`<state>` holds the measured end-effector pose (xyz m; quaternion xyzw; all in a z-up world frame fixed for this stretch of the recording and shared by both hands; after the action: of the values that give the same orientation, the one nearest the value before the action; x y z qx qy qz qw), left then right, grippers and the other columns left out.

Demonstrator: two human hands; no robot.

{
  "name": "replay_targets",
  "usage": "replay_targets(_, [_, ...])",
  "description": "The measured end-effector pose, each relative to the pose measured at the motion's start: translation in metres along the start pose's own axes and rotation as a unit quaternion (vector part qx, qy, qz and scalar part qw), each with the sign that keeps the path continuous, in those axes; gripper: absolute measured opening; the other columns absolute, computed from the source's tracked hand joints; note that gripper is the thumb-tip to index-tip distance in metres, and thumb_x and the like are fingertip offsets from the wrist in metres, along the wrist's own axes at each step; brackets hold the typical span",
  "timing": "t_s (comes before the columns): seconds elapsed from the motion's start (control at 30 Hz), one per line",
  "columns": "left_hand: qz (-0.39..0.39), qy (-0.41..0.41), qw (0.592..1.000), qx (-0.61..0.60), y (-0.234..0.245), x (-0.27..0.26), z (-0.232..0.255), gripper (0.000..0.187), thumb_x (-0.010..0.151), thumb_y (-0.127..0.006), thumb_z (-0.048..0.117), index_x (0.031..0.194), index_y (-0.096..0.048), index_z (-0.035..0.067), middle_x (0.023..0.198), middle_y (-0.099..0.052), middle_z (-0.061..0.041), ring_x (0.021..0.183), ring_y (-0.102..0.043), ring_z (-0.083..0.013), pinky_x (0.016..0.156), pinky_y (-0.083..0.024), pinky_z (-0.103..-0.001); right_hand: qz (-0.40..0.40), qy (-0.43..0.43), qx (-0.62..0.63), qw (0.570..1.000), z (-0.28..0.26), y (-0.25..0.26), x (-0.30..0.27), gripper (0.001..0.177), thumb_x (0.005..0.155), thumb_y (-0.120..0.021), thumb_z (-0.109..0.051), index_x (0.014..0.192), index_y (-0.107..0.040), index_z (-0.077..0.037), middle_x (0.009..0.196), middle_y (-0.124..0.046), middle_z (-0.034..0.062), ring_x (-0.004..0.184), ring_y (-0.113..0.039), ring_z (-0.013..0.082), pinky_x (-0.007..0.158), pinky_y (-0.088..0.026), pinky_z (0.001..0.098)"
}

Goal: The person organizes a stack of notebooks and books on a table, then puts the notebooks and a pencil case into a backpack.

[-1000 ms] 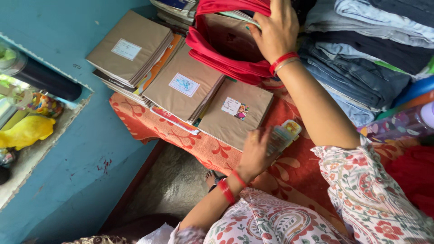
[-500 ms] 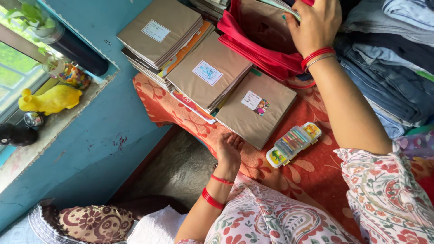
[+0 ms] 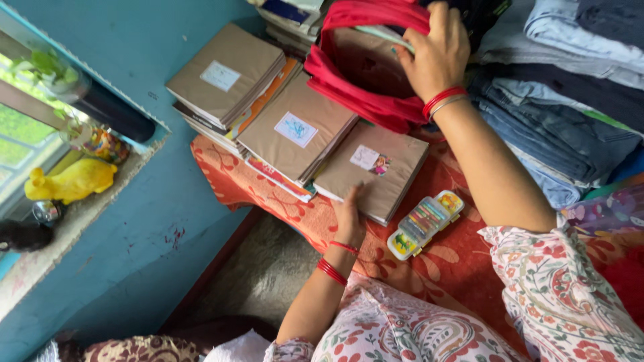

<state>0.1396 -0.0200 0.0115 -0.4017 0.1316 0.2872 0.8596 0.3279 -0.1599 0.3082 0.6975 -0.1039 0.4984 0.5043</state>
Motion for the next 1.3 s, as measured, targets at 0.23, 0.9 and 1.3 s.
replay_targets(0.23, [-0.138,-0.092,0.973,0.161,0.022,-0.067,0.073,0.042,0.091,-0.064,-0.002,0.132,-0.058,-0.001,0.116,-0.07,-0.011,0.102,-0.07,-0.0198,0.089,-0.057,-0.033,0.014,-0.009,-0.013,1.0,-0.007,0.012,0.006,0.022,0.083,-0.088,-0.026,0.094,-0.075,-0.012,0.126,-0.057,0.0129,0.112,-0.055,0.0352,0.09,-0.049,0.0462])
replay_targets(0.9, [-0.398,-0.739,0.204,0.503,-0.16,-0.225,0.353,0.022,0.094,-0.074,0.011,0.114,-0.064,0.012,0.121,-0.069,-0.013,0.12,-0.065,-0.0401,0.103,-0.058,-0.051,-0.012,-0.103,0.037,0.994,0.0,0.006,-0.009,0.04,0.089,-0.077,-0.032,0.113,-0.072,0.0,0.108,-0.062,0.013,0.096,-0.064,0.0317,0.08,-0.055,0.0445])
replay_targets(1.3, [-0.451,-0.608,0.258,0.6,-0.153,-0.143,0.354,0.04,0.08,-0.064,0.01,0.12,-0.068,0.01,0.125,-0.069,-0.011,0.119,-0.067,-0.034,0.102,-0.054,-0.043,-0.01,0.024,0.004,1.0,-0.041,0.017,-0.002,0.031,0.084,-0.084,-0.031,0.099,-0.077,-0.005,0.117,-0.063,0.0068,0.096,-0.064,0.0236,0.077,-0.057,0.0381])
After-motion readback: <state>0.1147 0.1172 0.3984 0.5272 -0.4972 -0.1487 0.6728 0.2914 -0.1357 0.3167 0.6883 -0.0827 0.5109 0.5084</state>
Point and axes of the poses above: each hand's wrist, its own x-axis towards the middle knuckle, its own y-axis out of the back of the hand, z = x × y, the point moved 6 cm from there along x, towards the middle knuckle
